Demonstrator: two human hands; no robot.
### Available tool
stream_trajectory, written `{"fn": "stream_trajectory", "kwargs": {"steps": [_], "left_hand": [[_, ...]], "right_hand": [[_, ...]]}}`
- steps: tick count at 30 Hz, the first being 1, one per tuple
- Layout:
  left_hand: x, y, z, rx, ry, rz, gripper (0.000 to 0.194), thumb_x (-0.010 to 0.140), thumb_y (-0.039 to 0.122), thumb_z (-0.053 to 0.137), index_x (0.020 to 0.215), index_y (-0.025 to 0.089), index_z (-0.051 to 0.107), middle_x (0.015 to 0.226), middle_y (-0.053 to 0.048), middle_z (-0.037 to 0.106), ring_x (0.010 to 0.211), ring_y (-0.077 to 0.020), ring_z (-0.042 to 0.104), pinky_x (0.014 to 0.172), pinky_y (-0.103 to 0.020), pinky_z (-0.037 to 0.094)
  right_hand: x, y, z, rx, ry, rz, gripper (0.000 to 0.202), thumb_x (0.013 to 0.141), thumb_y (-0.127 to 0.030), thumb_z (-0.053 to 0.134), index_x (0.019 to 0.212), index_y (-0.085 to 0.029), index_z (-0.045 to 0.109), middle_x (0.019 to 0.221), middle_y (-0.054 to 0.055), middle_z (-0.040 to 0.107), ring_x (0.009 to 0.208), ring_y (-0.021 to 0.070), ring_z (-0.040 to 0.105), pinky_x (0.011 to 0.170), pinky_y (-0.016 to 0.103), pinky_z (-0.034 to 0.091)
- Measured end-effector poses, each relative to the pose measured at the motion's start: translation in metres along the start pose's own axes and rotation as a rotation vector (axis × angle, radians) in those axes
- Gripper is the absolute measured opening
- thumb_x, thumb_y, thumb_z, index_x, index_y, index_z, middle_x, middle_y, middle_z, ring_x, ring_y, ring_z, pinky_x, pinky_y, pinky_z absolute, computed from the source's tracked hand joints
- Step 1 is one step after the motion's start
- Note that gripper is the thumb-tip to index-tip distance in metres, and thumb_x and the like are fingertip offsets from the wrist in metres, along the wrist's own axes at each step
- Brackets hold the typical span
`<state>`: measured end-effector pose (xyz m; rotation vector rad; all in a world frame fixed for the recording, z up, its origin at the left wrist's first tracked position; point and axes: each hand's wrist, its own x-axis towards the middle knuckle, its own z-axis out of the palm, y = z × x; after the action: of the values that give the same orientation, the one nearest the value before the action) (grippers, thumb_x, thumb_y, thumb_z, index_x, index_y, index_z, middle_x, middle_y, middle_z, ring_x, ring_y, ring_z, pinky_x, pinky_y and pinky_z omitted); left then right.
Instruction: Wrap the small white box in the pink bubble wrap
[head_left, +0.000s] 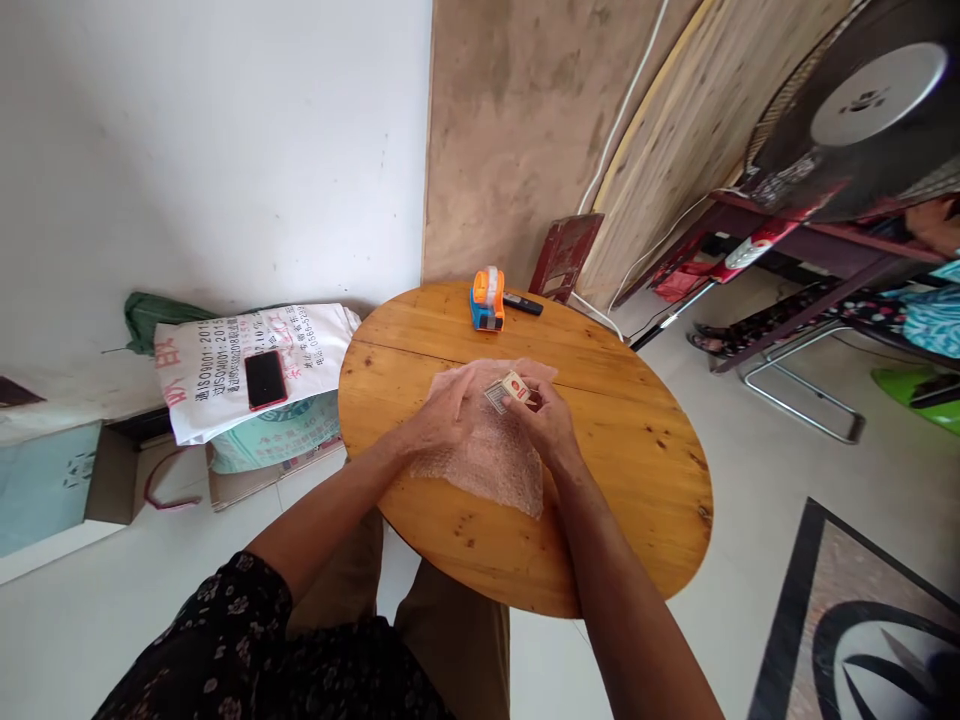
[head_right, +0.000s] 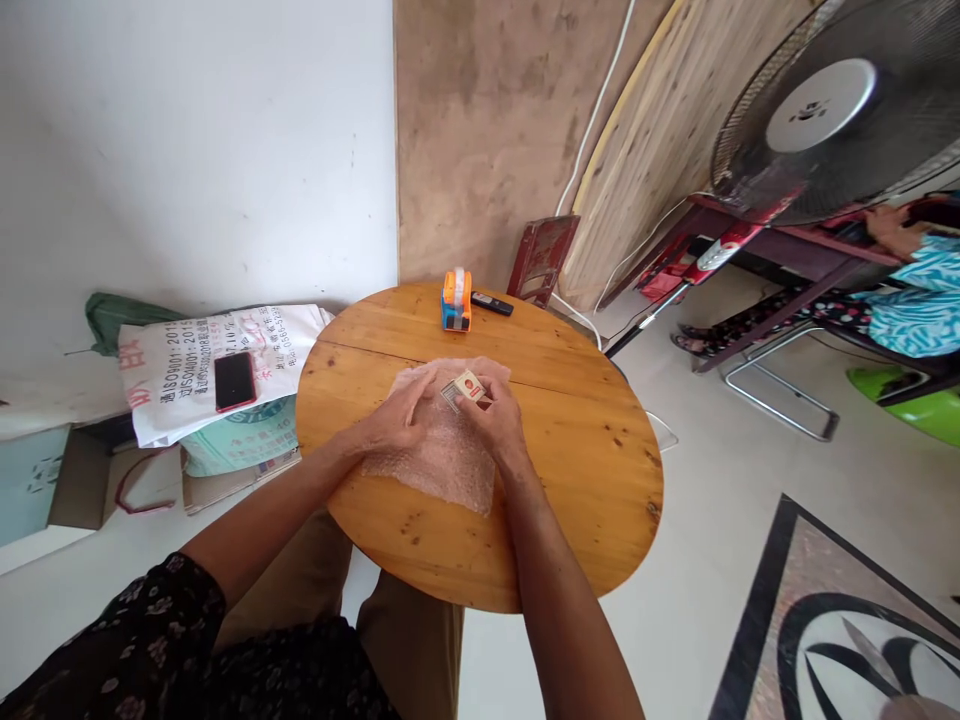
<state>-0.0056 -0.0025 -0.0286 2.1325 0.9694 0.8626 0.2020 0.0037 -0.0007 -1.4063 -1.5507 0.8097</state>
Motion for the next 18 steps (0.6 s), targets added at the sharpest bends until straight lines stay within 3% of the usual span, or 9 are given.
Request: {"fn": "stream_trajectory", "kwargs": {"steps": [4,8,13,18], "left_hand": [[0.002,-0.01,0.004,-0.187,0.08,-0.073,0.082,0.087,0.022,0.045,0.158,0.016,0.004,0.163,-0.016,0.023,0.146,-0.027,0.035,0.118,-0.051,0.035],[0.003,-0.015,0.003,-0.238,0.071,-0.096,0.077,0.092,0.025,0.042,0.158,0.02,0.004,0.164,-0.015,0.023,0.143,-0.025,0.041,0.118,-0.05,0.036],[0.002,-0.007,0.0,-0.256,0.062,-0.116,0.074,0.095,0.032,0.044,0.157,0.014,0.007,0.16,-0.02,0.029,0.141,-0.0251,0.044,0.117,-0.046,0.038],[0.002,0.001,-0.002,-0.29,0.077,-0.098,0.07,0.098,0.035,0.044,0.158,0.019,0.01,0.16,-0.018,0.03,0.141,-0.0273,0.044,0.115,-0.048,0.04]], "right_hand": [[-0.006,0.003,0.001,0.08,0.0,0.022,0.047,0.067,-0.046,0.072,0.104,-0.02,0.061,0.105,0.01,0.073,0.093,0.0248,0.07,0.086,0.042,0.057],[-0.01,0.002,0.001,0.055,-0.056,-0.014,0.047,0.068,-0.046,0.071,0.106,-0.02,0.062,0.103,0.009,0.073,0.091,0.0244,0.07,0.085,0.041,0.057],[-0.015,-0.001,0.009,-0.106,-0.184,-0.098,0.044,0.07,-0.037,0.067,0.111,-0.022,0.063,0.102,0.006,0.074,0.085,0.0235,0.069,0.08,0.039,0.057],[-0.017,0.0,0.01,-0.132,-0.299,-0.115,0.056,0.073,-0.031,0.064,0.128,-0.021,0.056,0.118,0.009,0.07,0.096,0.0245,0.069,0.086,0.041,0.056]]}}
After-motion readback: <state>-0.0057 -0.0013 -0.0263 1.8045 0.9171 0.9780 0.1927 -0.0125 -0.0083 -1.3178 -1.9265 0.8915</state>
